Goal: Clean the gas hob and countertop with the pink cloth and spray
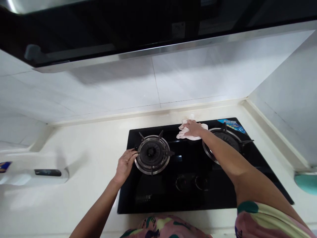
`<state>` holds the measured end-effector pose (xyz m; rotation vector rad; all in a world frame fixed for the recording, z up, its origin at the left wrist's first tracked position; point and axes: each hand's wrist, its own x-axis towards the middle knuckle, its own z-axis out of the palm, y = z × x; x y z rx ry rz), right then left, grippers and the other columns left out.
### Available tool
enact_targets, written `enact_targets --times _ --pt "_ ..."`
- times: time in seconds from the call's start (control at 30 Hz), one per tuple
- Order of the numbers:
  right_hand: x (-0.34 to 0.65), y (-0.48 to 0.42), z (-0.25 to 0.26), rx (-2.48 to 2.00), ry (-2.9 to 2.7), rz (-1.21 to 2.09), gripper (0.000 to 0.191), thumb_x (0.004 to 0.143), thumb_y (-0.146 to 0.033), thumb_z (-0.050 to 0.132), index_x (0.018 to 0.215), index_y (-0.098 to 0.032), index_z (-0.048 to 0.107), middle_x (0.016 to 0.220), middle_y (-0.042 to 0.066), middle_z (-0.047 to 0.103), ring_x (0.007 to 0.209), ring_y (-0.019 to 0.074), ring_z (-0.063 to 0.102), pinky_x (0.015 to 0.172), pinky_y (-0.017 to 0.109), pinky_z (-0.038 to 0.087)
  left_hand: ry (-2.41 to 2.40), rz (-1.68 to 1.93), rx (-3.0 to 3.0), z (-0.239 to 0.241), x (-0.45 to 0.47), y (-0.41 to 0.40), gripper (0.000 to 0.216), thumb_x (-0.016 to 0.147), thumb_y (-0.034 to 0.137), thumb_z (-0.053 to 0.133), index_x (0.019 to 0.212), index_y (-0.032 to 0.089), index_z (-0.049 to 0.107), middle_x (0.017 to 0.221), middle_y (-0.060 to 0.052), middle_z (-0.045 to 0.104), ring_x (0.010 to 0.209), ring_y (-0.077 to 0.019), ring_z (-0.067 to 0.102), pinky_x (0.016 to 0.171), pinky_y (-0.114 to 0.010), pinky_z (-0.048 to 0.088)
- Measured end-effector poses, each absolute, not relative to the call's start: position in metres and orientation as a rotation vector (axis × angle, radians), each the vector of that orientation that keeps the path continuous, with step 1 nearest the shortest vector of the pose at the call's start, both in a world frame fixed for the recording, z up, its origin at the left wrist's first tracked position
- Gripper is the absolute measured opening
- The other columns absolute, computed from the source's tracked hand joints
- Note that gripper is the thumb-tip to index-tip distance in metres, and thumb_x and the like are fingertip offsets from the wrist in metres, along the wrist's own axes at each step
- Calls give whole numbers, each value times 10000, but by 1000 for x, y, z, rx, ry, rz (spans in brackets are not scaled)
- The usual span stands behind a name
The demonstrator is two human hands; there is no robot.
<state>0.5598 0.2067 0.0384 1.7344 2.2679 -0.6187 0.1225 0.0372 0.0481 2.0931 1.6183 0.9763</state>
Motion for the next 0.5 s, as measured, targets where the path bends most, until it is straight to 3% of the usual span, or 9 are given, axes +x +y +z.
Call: enact_targets --times 0.2,0.5 --pt "561 207 38 1745 2271 -612 591 867 -567 662 1422 -368 632 1540 100 491 1414 419 409 1099 581 423 1616 1039 1957 11 128 27 358 1050 452 548 1060 211 812 1159 -113 765 1205 -243 702 1089 -461 594" --pt "559 204 35 1789 2285 -608 581 859 -544 641 1404 -343 646 1512 112 502 1404 407 414 1088 581 417 1596 1011 1900 4 117 20 350 1032 481 578 1085 235 823 1233 -108 750 1226 -252 699 1092 -449 593"
